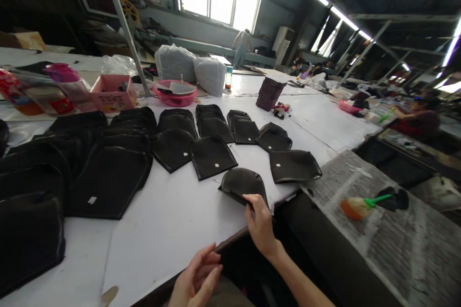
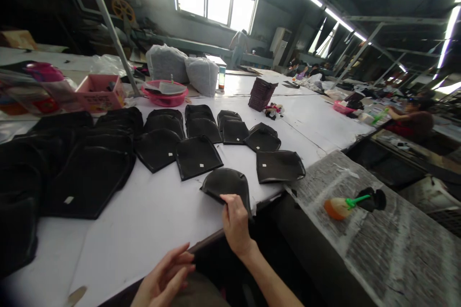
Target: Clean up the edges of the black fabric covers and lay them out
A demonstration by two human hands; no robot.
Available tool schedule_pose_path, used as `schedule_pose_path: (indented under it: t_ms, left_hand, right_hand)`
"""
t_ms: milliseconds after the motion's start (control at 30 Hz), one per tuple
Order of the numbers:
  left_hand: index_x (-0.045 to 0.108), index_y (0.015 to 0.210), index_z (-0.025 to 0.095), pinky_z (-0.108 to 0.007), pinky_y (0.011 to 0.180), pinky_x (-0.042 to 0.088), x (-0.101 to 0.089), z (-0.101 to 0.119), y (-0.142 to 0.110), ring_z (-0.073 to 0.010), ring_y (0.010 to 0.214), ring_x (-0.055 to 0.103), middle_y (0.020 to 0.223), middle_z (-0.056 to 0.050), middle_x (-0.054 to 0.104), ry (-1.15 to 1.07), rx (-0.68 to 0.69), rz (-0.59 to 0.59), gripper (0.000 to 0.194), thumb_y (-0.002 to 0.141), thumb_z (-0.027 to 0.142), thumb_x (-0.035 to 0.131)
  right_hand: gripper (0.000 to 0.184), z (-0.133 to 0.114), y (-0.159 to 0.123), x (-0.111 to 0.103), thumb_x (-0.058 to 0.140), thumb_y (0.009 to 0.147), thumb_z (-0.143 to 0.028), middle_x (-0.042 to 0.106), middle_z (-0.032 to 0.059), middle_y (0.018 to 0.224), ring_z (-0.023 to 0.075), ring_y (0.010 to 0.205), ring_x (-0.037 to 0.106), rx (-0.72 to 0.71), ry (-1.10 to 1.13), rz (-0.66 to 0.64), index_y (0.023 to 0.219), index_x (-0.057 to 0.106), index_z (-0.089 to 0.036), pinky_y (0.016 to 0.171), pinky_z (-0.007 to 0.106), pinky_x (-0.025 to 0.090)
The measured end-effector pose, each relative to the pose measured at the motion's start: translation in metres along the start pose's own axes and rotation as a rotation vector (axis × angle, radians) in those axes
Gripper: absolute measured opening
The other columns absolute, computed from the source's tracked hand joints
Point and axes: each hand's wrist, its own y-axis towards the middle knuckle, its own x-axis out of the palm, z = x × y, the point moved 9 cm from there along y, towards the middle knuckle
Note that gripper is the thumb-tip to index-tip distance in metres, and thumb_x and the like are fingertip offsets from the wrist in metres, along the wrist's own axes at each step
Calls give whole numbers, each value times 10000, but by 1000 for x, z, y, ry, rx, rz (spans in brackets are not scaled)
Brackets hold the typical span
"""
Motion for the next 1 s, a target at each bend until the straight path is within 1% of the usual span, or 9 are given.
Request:
schedule_pose_path:
  t_ms: [100, 200, 300, 400, 533, 633, 733, 867, 1000]
  left_hand:
    - [648, 1212, 173, -368, 851, 580, 40, 3, 14, -324, 1030, 697, 1114, -170, 720, -119, 12, -134, 733, 621, 566, 834]
    - [682, 1144, 150, -415, 1039, 498, 42, -2, 24, -352, 1217, 607, 1169, -163, 714, -166, -10, -83, 613, 687, 541, 800]
    - [697, 1094, 155, -411, 1064, 485, 15, -25, 22, -320, 1259, 587, 1199, -139, 713, -207, -195, 96, 428, 771, 425, 777]
    - [628, 1230, 199, -404, 957, 569, -14, -39, 9, -286, 1196, 639, 1277, -108, 682, -345, -293, 239, 391, 853, 267, 709]
    - [626, 1246, 203, -405, 984, 556, -49, -42, -11, -269, 1187, 646, 1273, -99, 687, -427, -283, 340, 375, 873, 189, 662]
    - [671, 1184, 184, -408, 1083, 474, -73, -44, -24, -266, 1230, 616, 1271, -102, 688, -371, -244, 391, 343, 844, 211, 700]
    - [699, 1140, 188, -417, 1097, 454, -91, -47, -36, -280, 1266, 587, 1268, -99, 690, -332, -213, 430, 341, 808, 257, 735]
    - [716, 1102, 220, -411, 1030, 508, -114, -49, -53, -289, 1249, 599, 1239, -79, 706, -334, -219, 531, 328, 781, 283, 731]
    - [728, 1072, 219, -384, 991, 535, -135, -38, -61, -287, 1184, 640, 1164, -63, 739, -346, -76, 558, 330, 754, 301, 711]
  right_hand:
    - [383, -21, -26, 16, 418, 903, -51, 644, 67, 1011, 240, 957, 640, 53, 146, -95, 1171, 567, -280, 837, 417, 562]
    - [356, -51, -47, 25, 483, 873, -77, 649, 65, 966, 253, 891, 633, 7, 260, -220, 1152, 567, -282, 770, 421, 565]
    - [315, -64, -56, 32, 593, 817, -88, 664, 44, 919, 246, 858, 633, 34, 326, -393, 1083, 593, -256, 738, 387, 559]
    - [241, -52, -50, 36, 656, 851, -145, 669, 33, 996, 209, 918, 651, 122, 384, -560, 1064, 630, -253, 795, 329, 555]
    - [187, -3, -13, 29, 603, 924, -253, 657, 82, 1093, 242, 1052, 625, 228, 243, -366, 1107, 627, -228, 931, 408, 508]
    - [243, 21, -2, 59, 613, 914, -337, 662, 93, 1100, 240, 997, 645, 331, 252, -482, 1121, 620, -211, 866, 398, 531]
    - [258, 20, -4, 91, 643, 881, -376, 681, 66, 1062, 219, 941, 658, 331, 244, -664, 1090, 643, -225, 833, 374, 528]
    - [313, 12, -9, 114, 667, 846, -401, 704, 45, 949, 181, 789, 657, 360, 316, -785, 1090, 653, -205, 749, 339, 529]
    - [331, -5, -13, 133, 670, 835, -406, 716, 28, 853, 169, 737, 664, 381, 465, -897, 1089, 659, -194, 685, 302, 525]
